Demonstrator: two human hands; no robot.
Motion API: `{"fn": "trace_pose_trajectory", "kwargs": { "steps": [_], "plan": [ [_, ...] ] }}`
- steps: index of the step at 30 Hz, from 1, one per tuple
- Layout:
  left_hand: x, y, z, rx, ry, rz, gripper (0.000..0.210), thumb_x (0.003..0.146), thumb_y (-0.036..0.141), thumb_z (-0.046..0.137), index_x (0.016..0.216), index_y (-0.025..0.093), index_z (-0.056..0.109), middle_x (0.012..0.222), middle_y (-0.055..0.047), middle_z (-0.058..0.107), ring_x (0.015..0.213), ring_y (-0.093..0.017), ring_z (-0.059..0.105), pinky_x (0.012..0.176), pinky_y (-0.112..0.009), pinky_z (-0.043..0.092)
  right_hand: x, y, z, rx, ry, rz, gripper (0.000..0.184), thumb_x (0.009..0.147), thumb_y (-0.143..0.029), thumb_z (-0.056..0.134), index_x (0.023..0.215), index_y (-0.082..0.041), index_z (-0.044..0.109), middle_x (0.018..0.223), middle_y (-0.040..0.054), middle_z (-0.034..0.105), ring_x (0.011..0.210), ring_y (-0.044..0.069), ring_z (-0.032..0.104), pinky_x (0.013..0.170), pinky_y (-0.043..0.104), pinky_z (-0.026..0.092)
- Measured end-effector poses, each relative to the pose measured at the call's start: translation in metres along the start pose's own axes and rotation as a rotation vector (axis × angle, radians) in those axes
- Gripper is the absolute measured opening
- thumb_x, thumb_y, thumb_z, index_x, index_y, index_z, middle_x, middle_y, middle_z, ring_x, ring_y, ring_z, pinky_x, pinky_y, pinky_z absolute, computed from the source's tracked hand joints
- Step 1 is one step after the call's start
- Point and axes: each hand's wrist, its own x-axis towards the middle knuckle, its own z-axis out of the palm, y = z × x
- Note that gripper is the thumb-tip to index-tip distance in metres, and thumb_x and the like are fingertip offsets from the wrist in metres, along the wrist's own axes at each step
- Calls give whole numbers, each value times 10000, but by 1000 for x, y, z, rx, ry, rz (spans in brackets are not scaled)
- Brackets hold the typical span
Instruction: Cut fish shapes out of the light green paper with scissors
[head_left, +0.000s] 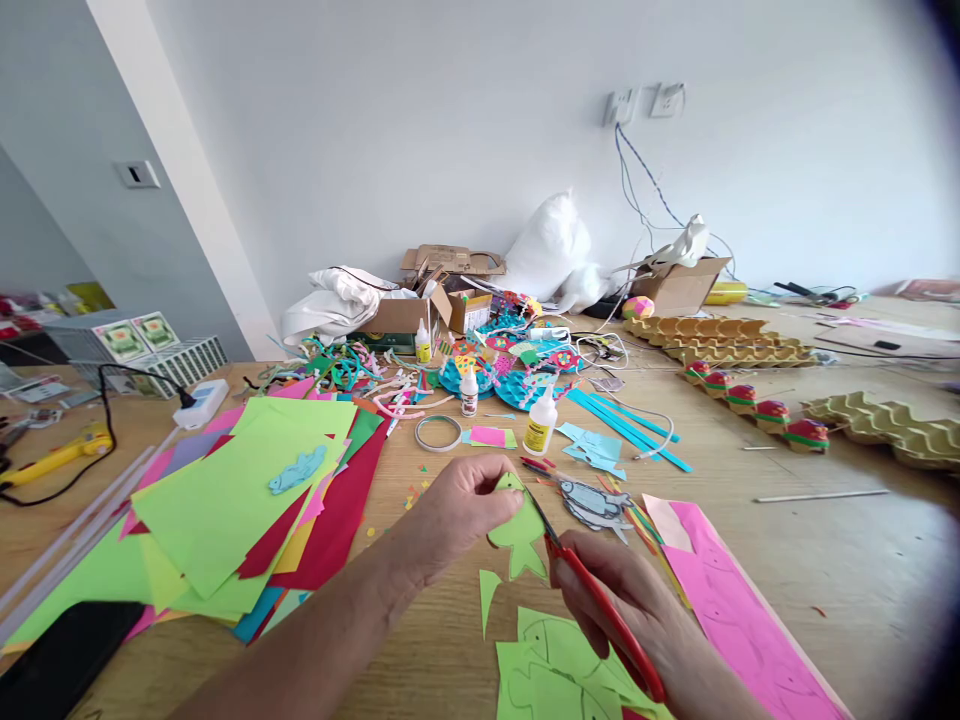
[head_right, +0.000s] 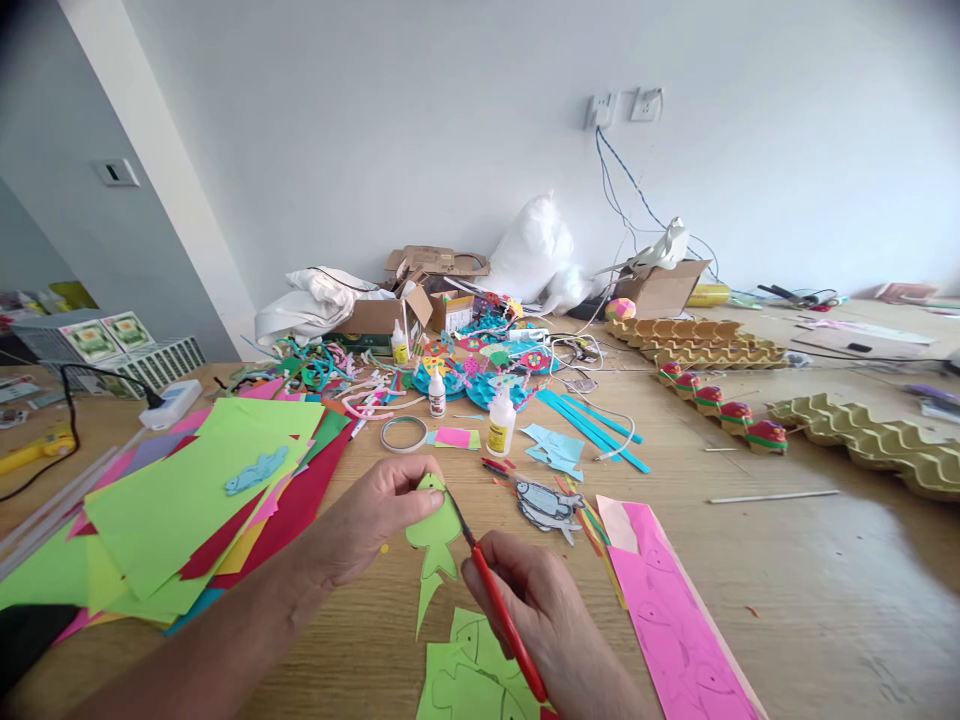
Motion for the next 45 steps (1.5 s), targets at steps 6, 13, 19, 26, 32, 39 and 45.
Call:
{"fn": "trace_pose_trajectory", "kwargs": {
  "steps": [6,13,19,26,32,39,45],
  "plan": [
    [-1,2,0,-13,3,-11,175,737,267,534,628,161,448,565,55,408,513,-60,364,498,-182,302,1,8,0,-52,42,-47,392,836,-498,432,575,-211,373,425,-85,340,375,76,296,392,220,197],
    [0,1,0,-30,5,-7,182,735,290,551,643,163,460,563,56,417,501,-59,371,490,-180,302,1,9,1,-55,47,-31,387,835,-500,449,585,-212,387,418,-87,346,369,77,321,387,219,213],
    [-1,1,-1,-40,-5,-5,193,735,313,563,659,161,472,570,54,428,501,-60,379,492,-180,307,1,3,0,10,4,-14,394,810,-532,454,589,-211,396,421,-87,348,372,78,330,379,204,248],
    [0,4,0,-23,-13,-11,229,715,334,578,632,160,455,553,57,405,504,-61,359,499,-189,284,-1,-7,-1,9,-43,-28,387,818,-527,428,600,-209,395,435,-76,360,416,91,358,436,209,320],
    [-1,3,0,-43,-18,-18,230,712,351,584,651,162,468,567,51,426,503,-63,376,498,-188,298,0,-3,-1,8,-34,-14,368,811,-505,441,593,-213,387,445,-75,358,409,91,363,424,206,325],
    [0,4,0,-47,-27,-16,223,702,339,585,644,156,472,561,47,436,497,-60,369,493,-191,288,-1,-2,-1,12,-45,-17,365,820,-500,425,605,-207,390,453,-79,345,413,86,346,418,202,306],
    [-1,3,0,-65,-32,-25,187,724,300,574,662,151,480,579,42,459,513,-57,384,496,-184,296,1,0,-1,-60,-7,-51,424,818,-563,421,586,-213,368,445,-81,333,402,84,315,403,219,220]
  ]
}}
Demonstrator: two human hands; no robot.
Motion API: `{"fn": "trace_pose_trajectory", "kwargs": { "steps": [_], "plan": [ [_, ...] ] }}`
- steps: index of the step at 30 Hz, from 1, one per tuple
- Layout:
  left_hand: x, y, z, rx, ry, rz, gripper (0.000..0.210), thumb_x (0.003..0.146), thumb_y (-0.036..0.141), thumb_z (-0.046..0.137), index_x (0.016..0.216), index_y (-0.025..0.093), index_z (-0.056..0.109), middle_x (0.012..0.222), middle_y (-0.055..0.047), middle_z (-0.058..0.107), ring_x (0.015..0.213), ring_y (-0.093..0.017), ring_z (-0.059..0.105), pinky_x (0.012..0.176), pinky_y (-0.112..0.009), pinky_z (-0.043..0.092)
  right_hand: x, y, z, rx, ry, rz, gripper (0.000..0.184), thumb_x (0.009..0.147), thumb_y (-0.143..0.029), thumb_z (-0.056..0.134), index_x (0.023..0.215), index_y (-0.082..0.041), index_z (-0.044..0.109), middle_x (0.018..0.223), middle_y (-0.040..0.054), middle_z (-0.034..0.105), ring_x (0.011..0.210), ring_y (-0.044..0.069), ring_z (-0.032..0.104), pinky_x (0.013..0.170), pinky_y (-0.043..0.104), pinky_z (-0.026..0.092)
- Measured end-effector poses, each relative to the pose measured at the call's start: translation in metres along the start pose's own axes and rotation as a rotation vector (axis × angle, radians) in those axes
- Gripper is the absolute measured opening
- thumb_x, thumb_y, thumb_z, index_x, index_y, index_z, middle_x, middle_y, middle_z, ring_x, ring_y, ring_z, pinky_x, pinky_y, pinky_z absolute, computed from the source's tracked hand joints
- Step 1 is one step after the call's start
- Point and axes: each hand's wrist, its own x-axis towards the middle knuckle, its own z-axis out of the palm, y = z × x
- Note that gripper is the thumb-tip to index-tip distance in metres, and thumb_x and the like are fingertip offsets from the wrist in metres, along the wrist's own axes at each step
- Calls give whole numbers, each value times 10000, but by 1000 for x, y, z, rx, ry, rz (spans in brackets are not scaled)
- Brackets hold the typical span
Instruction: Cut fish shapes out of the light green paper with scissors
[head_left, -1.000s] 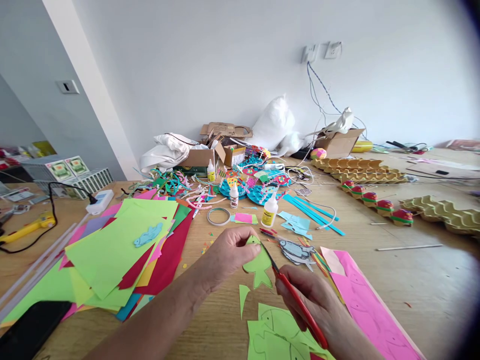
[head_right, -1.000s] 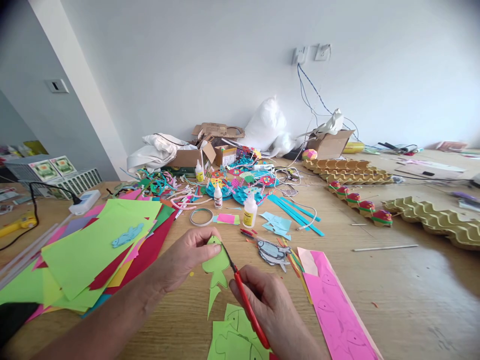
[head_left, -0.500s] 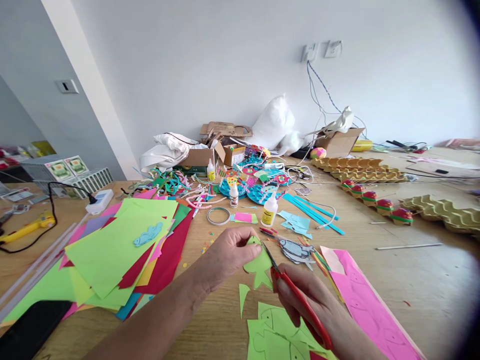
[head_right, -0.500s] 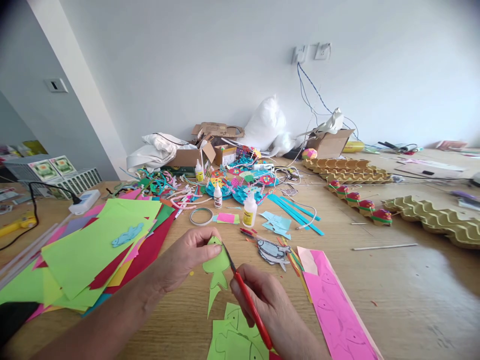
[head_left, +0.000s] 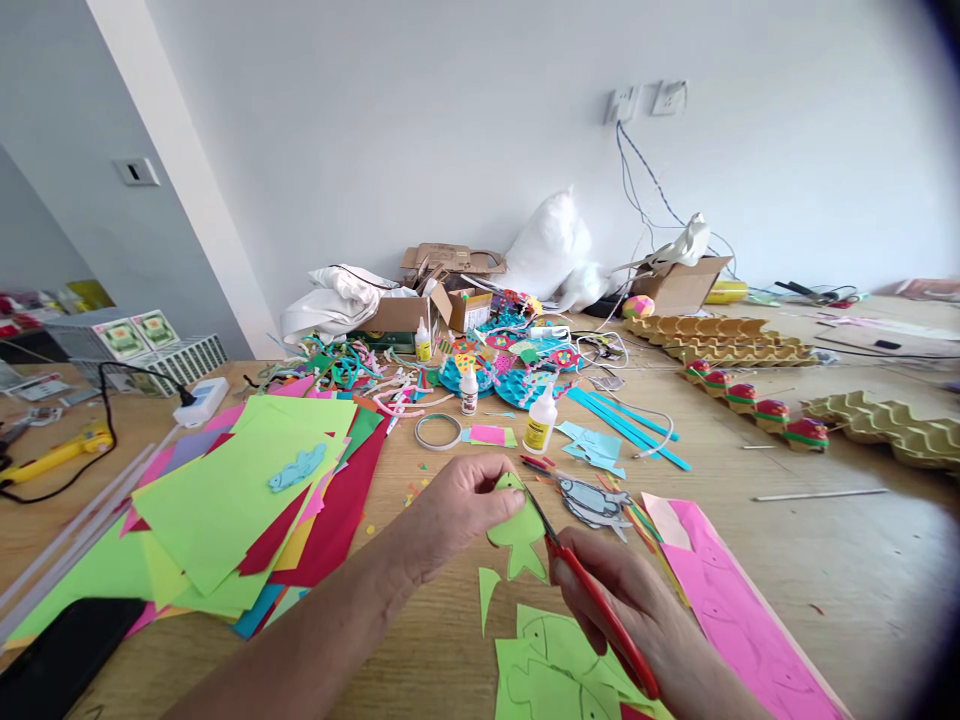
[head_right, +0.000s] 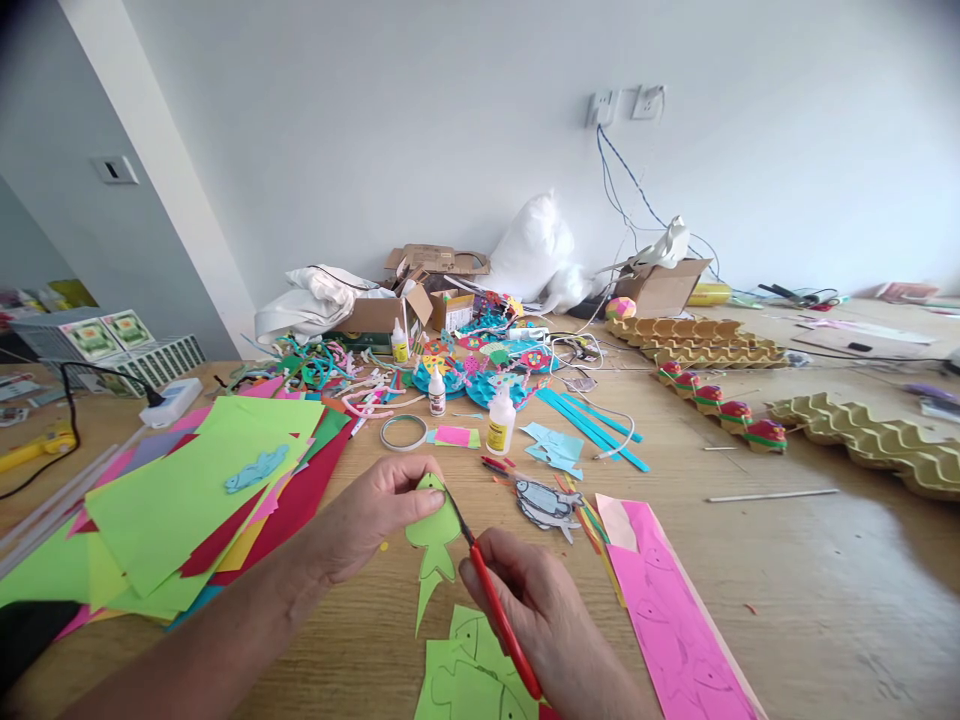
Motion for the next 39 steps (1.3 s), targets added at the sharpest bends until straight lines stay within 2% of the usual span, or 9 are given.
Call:
{"fn": "trace_pose_trajectory", "kwargs": {
  "steps": [12,19,24,28,34,39],
  "plan": [
    [0,0,-2,-23,-10,-24,181,719,288,582,652,149,488,581,37,483,518,-57,405,497,-177,307,-1,4,1,-92,55,26,393,832,-484,467,568,-213,359,444,-83,334,389,78,316,403,223,217],
    [1,-2,-2,-4,-14,3,221,733,339,573,662,143,498,577,38,469,514,-59,400,505,-187,315,-1,6,1,-21,40,25,397,825,-520,451,582,-214,373,428,-90,329,370,76,317,387,211,225],
    [1,0,-1,30,-8,-9,255,725,378,572,662,143,497,583,32,475,519,-67,401,508,-196,305,0,2,0,49,-16,29,364,831,-506,408,624,-206,409,426,-83,374,381,79,339,389,194,278],
    [0,1,0,55,-3,-12,263,720,384,569,647,147,480,578,37,454,521,-67,383,510,-200,293,-1,-1,0,35,-3,20,354,832,-482,404,609,-206,408,424,-77,378,396,84,343,401,197,307],
    [-1,1,0,63,-24,-21,246,736,372,550,667,145,483,600,33,446,541,-74,380,530,-210,298,0,1,1,36,-4,23,365,827,-497,404,602,-211,383,423,-91,343,372,73,311,377,188,266],
    [-1,0,-2,71,-29,-21,218,744,340,545,668,145,482,614,27,462,556,-76,387,539,-213,291,0,5,1,-6,15,11,328,850,-428,394,603,-213,377,435,-90,330,373,74,314,376,198,222]
  ]
}}
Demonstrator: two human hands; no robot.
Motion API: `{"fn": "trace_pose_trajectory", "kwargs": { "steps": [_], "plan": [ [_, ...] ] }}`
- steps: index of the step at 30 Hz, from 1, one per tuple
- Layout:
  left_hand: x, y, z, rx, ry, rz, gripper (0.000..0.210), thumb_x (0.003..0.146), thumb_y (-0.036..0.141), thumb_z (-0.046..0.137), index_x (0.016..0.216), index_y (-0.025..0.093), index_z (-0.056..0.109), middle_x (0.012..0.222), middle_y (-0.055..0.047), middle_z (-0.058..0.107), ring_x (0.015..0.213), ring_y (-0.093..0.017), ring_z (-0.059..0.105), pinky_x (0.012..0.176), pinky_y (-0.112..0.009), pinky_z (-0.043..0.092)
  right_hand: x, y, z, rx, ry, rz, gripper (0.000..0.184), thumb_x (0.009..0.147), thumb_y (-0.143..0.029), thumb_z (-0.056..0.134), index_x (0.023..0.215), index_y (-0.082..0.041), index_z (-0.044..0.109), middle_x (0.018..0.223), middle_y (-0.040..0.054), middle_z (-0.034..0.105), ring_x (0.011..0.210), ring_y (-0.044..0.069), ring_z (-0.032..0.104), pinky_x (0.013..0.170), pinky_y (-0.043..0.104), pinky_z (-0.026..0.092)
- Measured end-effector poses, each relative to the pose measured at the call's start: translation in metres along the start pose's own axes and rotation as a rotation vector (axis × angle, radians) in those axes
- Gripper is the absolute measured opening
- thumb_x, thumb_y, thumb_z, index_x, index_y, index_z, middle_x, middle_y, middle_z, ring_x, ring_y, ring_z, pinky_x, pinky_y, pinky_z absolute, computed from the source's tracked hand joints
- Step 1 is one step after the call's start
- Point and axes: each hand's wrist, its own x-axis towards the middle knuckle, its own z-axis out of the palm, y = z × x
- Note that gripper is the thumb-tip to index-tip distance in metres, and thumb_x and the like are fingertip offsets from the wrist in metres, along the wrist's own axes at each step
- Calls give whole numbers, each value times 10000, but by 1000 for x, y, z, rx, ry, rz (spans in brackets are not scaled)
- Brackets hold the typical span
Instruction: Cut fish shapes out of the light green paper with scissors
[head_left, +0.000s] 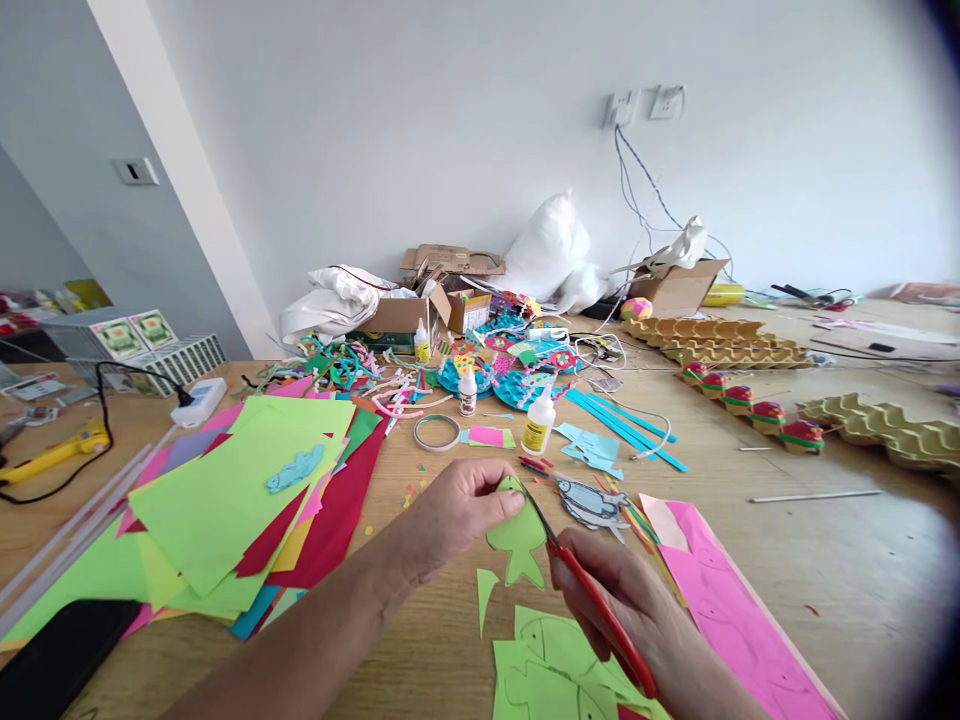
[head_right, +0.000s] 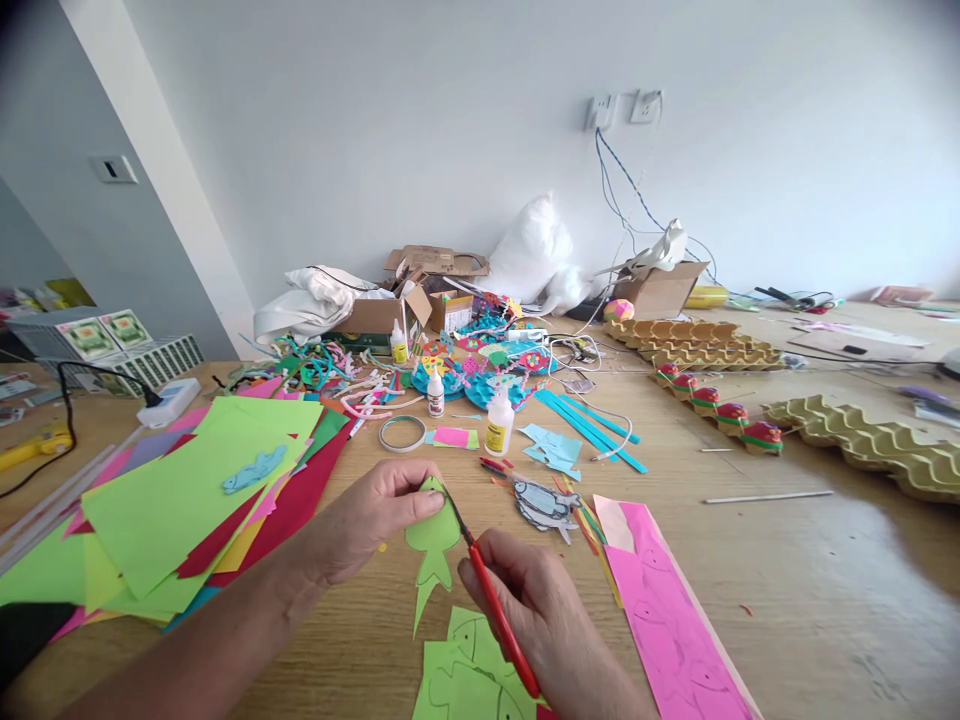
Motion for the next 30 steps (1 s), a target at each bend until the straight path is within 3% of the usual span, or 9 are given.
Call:
{"fn": "trace_pose_trajectory", "kwargs": {
  "steps": [7,17,30],
  "plan": [
    [-1,0,-2,-17,-24,-14,224,760,336,543,670,144,473,615,24,458,561,-80,392,548,-218,292,0,2,0,-137,38,-16,325,848,-394,410,580,-219,353,431,-85,342,384,84,341,406,219,229],
    [-1,1,-3,63,-29,29,254,800,363,499,669,154,440,611,47,376,569,-77,323,537,-220,251,-1,-2,-1,77,-15,-5,293,828,-411,411,617,-208,394,426,-91,358,377,75,326,388,189,264],
    [-1,2,-1,85,-27,3,270,784,395,503,669,157,451,608,39,401,566,-85,342,543,-224,260,-1,-5,0,75,-14,10,343,830,-458,434,595,-213,383,417,-96,343,355,66,306,358,177,253]
  ]
}}
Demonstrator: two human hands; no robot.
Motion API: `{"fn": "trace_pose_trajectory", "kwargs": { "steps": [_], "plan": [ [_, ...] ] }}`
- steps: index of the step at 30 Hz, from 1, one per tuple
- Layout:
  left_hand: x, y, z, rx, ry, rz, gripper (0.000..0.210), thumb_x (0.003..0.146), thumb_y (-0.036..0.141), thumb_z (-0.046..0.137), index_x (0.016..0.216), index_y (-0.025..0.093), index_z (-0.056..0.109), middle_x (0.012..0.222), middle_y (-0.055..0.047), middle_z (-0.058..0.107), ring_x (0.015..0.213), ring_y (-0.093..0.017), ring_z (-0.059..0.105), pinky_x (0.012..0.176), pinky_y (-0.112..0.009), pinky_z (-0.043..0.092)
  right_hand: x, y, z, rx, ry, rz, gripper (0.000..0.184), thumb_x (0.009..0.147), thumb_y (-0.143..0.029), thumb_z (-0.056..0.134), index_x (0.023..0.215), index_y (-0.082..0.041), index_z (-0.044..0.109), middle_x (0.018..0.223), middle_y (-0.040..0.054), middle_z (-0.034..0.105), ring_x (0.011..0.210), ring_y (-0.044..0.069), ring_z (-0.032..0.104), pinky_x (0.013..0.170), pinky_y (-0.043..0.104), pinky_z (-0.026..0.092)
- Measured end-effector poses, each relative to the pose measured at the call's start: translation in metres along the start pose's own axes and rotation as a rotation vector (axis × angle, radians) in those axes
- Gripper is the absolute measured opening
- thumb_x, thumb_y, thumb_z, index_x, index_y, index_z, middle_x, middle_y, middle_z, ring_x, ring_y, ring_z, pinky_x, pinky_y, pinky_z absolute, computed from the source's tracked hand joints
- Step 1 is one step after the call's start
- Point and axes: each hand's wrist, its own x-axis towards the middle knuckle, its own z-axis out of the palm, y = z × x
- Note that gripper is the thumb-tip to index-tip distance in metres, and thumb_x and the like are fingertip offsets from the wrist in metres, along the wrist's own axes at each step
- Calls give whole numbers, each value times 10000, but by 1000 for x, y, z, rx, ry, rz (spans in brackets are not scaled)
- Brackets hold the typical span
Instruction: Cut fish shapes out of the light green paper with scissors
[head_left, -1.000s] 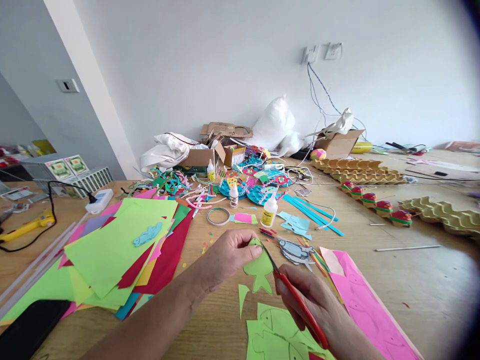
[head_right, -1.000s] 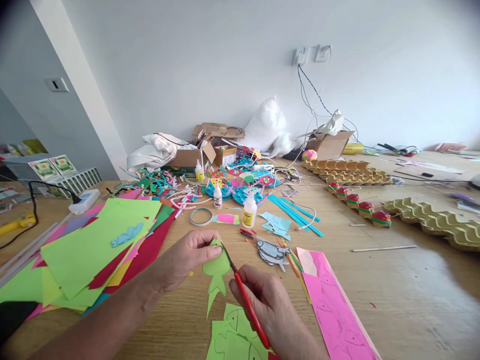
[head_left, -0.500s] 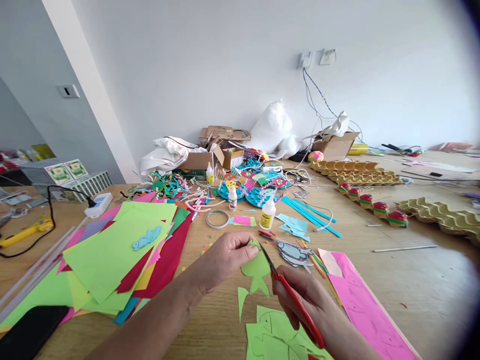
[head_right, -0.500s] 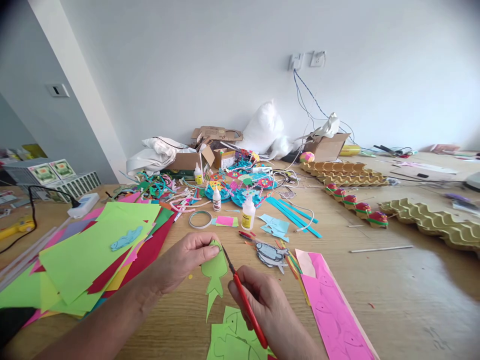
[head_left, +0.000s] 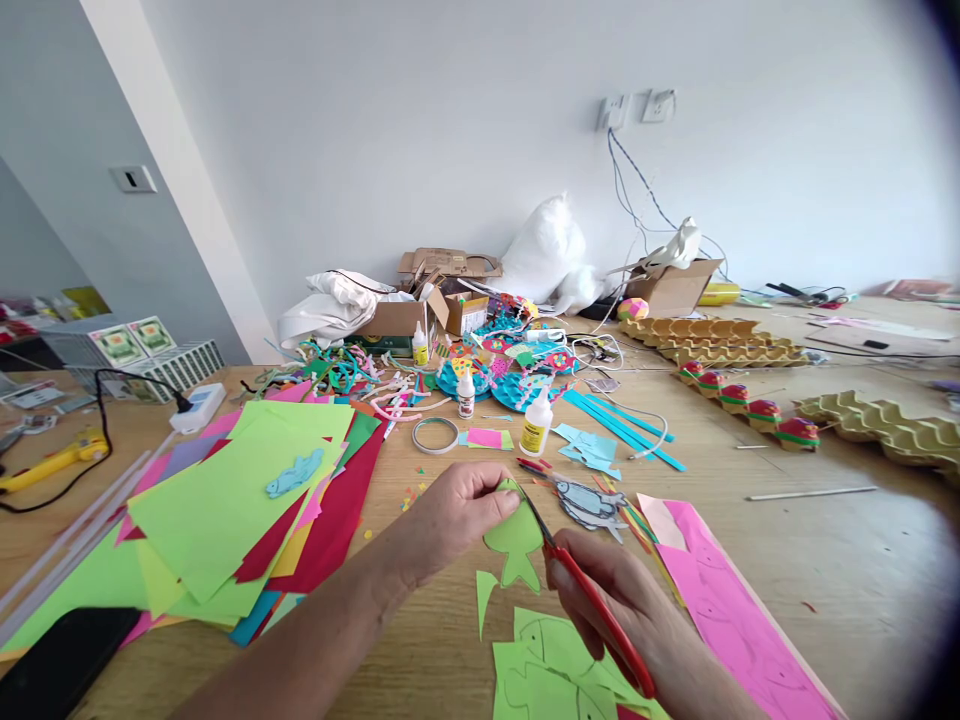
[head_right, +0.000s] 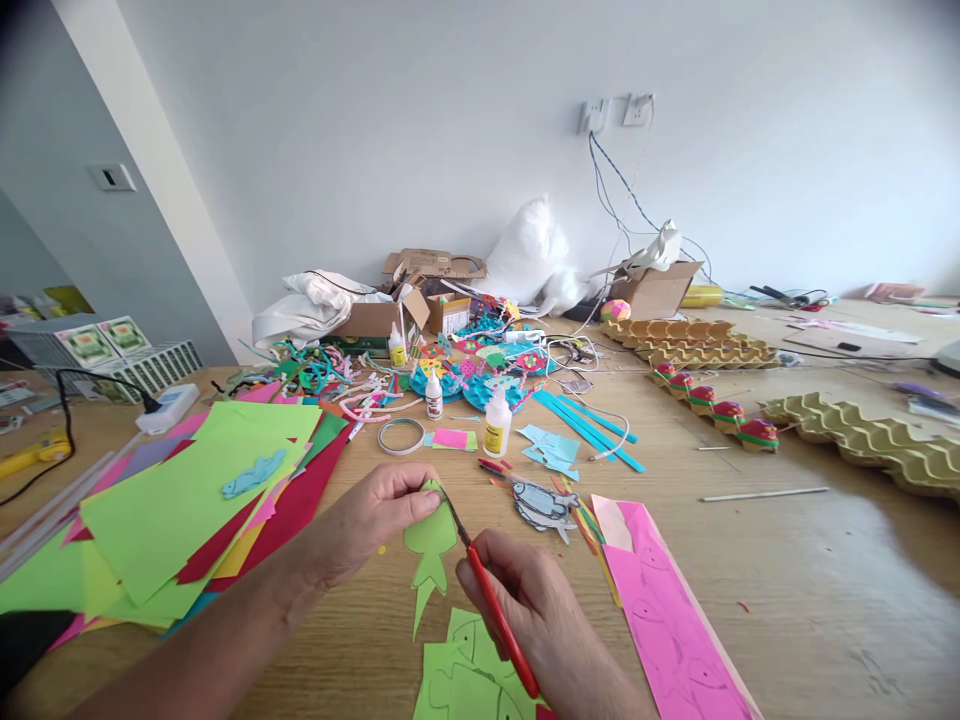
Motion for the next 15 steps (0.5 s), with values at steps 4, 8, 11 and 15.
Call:
{"fn": "trace_pose_trajectory", "kwargs": {
  "steps": [4,8,11,15],
  "plan": [
    [0,-1,0,-14,-8,8,256,796,379,492,683,151,463,616,35,418,566,-84,343,548,-227,262,0,3,0,9,10,8,344,840,-441,437,588,-214,377,425,-96,329,360,68,319,349,172,240],
    [-1,0,-1,-26,-8,10,259,789,377,504,669,152,459,598,43,399,555,-79,331,536,-223,250,0,5,0,-7,13,6,341,840,-428,446,583,-217,370,422,-95,331,356,70,319,347,178,230],
    [-1,2,-1,-58,-13,-10,262,770,386,525,665,154,464,599,39,420,553,-81,352,536,-220,264,1,7,-1,-69,27,-5,344,848,-412,444,577,-214,373,404,-93,343,350,69,316,359,192,221],
    [-1,3,-1,-81,-12,-14,259,754,381,542,653,156,465,591,41,418,544,-80,356,530,-220,266,1,8,-1,-112,39,-22,338,851,-410,437,583,-211,387,393,-90,354,349,71,321,371,202,221]
  ]
}}
